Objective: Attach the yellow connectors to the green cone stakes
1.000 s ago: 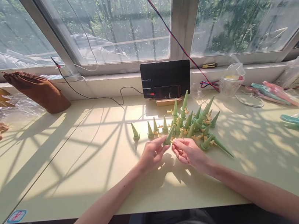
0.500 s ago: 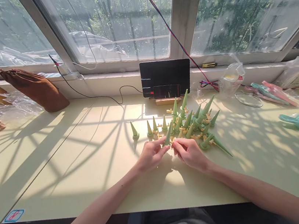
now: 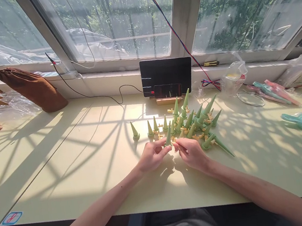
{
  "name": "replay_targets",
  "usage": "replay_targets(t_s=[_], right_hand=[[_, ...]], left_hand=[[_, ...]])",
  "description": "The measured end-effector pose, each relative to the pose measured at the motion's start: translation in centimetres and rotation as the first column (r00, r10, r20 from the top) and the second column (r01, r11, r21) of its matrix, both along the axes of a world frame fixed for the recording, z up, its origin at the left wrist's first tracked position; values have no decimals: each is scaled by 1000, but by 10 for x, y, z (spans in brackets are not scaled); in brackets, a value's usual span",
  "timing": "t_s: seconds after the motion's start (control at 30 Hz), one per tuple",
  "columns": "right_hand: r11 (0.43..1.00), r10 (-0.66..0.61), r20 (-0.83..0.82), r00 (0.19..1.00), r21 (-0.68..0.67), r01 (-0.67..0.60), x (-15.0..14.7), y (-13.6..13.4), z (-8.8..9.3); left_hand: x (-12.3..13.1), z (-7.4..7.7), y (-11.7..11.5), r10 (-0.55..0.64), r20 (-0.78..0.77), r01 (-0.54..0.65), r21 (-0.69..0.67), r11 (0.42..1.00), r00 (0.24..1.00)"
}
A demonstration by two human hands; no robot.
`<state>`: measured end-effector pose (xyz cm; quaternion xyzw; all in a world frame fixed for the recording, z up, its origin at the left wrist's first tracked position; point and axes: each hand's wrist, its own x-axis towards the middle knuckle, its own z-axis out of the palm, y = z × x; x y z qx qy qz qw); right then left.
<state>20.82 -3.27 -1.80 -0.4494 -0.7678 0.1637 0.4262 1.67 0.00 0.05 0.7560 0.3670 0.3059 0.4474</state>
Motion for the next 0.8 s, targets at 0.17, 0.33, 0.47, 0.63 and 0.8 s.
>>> replay_targets(t_s=[0.17,0.33,0.47,0.63,0.8], right_hand=[[1000,-4,6,1000,10,4,1,-1,0],[1000,-3,9,1000,13,3,2,-1,-1],[1000,-5,18,1000,16,5,2,0,-1],[1000,-8,27,1000,-1,8,2,-1,-1],[999,-22,40,999,-49,24,2,-2,1]], left_hand=[[1,0,-1,10,10,-10,-7,1000,1000],[2,-1,-1,35,2,-35,-8,999,999],[2,-1,-1,42,-6,-42,-6,999,999],[1,-3,-1,60,-17,-60,-16,998,998],[2,-4,-2,70,-21,-71,-24,997,997]])
